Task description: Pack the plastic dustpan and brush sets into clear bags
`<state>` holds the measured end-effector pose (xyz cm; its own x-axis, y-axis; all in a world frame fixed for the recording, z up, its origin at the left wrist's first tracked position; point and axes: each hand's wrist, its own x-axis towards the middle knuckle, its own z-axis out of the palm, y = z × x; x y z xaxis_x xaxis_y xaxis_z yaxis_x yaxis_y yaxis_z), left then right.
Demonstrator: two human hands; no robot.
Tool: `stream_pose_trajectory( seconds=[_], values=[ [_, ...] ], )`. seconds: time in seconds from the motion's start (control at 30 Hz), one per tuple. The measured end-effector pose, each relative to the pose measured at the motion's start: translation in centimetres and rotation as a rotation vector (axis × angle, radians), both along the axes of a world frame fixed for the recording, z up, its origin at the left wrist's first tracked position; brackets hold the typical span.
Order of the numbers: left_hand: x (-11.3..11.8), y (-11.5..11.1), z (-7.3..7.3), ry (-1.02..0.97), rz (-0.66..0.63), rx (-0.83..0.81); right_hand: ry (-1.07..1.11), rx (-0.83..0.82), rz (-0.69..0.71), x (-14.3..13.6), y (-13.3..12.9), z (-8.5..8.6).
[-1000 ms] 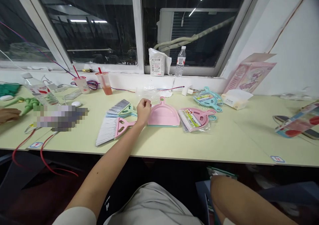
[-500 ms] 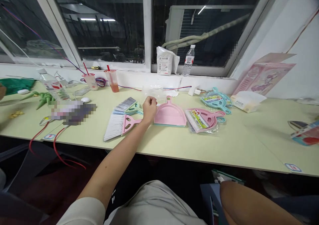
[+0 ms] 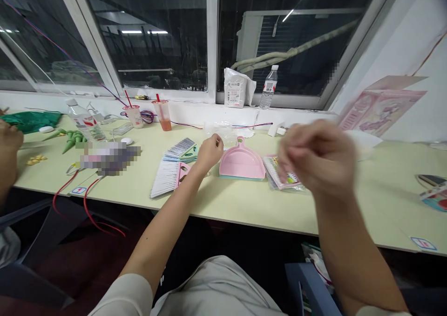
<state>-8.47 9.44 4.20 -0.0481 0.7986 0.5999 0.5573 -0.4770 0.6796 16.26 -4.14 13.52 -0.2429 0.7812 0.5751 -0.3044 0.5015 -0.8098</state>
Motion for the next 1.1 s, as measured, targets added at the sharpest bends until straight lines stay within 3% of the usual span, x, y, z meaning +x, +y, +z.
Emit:
stream_pose_trajectory(
  seconds=[0.1,0.2,0.33,0.4,0.47,0.6,0.73,0.87,0.97,1.1],
  values=[
    [-3.9,-0.7,0.4,0.261,-0.024,-0.106,-0.080,-0.012,-0.038,-2.2,4.5,-1.8],
    [-7.6,-2.8,0.9,0.524,-0.081,-0.326,-0.239,-0.090,-0.217,-3.5,9.1,-4.5],
    [-9.5,-5.6,1.7,0.871,-0.063,-0.655,-0.363,0.082,-0.456,-3.4,11.6,-6.6],
    [-9.4,-6.2,1.8,0.986,-0.069,-0.680,-0.396,0.145,-0.531,-3.0,11.8,-7.0],
    [-9.2,-6.3,1.8,1.004,-0.067,-0.638,-0.386,0.105,-0.530,-2.4,11.9,-7.3],
    [-8.9,-6.5,3.0,0.896,-0.025,-0.446,-0.234,-0.181,-0.316,-1.1,12.7,-7.8],
    [-7.2,-7.0,6.1,0.832,0.040,-0.204,-0.018,-0.398,-0.109,0.0,13.1,-7.4],
    [-2.9,-5.3,8.5,0.741,0.107,-0.162,0.051,-0.462,-0.097,0.3,13.4,-7.4],
    [1.3,-2.4,8.3,0.612,0.129,-0.161,-0.023,-0.364,-0.246,0.3,14.1,-8.2],
    [6.5,1.8,6.3,0.421,0.094,-0.185,-0.344,-0.096,-0.342,0.5,15.2,-9.4]
  ],
)
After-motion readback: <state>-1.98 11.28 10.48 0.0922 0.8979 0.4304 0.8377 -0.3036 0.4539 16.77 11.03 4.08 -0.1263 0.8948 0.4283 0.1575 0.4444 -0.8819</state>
